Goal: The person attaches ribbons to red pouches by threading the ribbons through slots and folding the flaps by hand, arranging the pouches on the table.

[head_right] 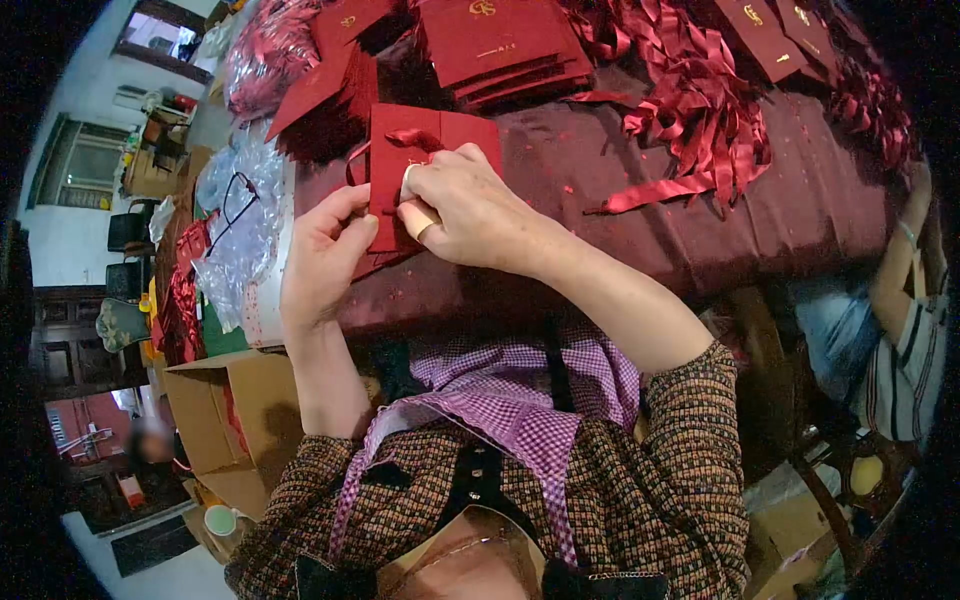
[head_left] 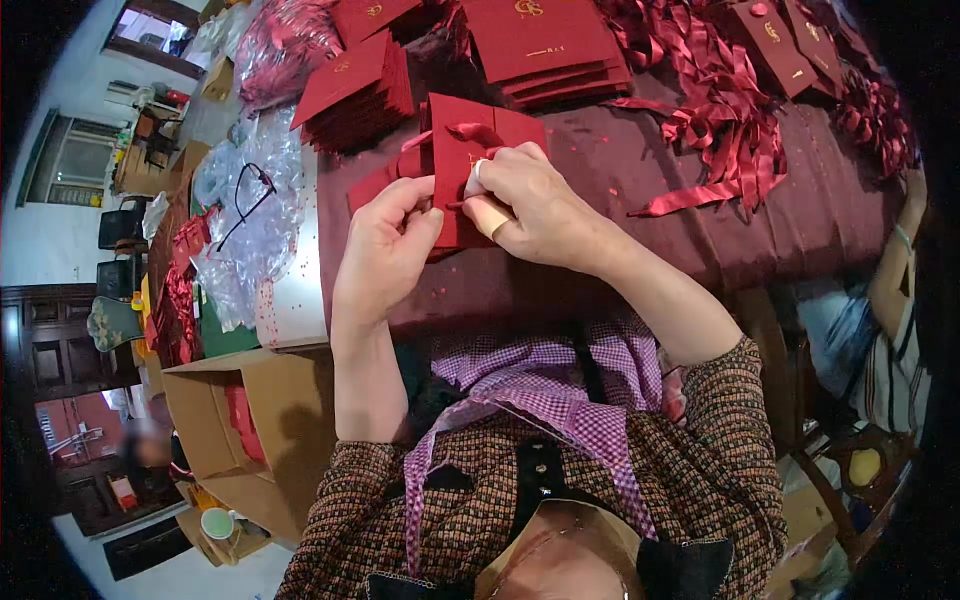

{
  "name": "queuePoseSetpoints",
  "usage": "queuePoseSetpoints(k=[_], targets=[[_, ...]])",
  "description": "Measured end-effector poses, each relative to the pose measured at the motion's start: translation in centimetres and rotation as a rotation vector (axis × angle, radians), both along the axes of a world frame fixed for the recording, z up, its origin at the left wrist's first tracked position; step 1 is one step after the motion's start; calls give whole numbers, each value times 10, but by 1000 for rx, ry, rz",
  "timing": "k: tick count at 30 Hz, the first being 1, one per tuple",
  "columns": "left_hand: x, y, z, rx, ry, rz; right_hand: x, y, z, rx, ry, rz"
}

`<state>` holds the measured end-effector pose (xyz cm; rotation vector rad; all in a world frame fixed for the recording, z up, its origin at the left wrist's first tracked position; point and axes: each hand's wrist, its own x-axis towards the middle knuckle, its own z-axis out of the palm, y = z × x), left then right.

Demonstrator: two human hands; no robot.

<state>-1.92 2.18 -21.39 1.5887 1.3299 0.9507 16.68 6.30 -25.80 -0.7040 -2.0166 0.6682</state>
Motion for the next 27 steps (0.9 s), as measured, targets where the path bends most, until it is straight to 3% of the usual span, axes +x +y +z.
queuePoseSetpoints(k=[7, 11, 14, 17, 20, 27], targets=[[-1, -6, -2, 61, 11, 42, -5, -4, 6, 43, -35, -45], [3, -8, -5, 245, 123, 52, -13, -13, 17, 340, -176, -156], [8, -13, -3, 206, 103, 84, -17, -21, 23, 558, -286, -242], [5, -19, 1, 152, 78, 40, -16, -21, 25, 476, -267, -231], [1, -26, 9, 146, 28, -42, -1, -19, 34, 64, -170, 1], [-4, -24, 13, 266, 196, -205, 9, -26, 38, -45, -156, 107]])
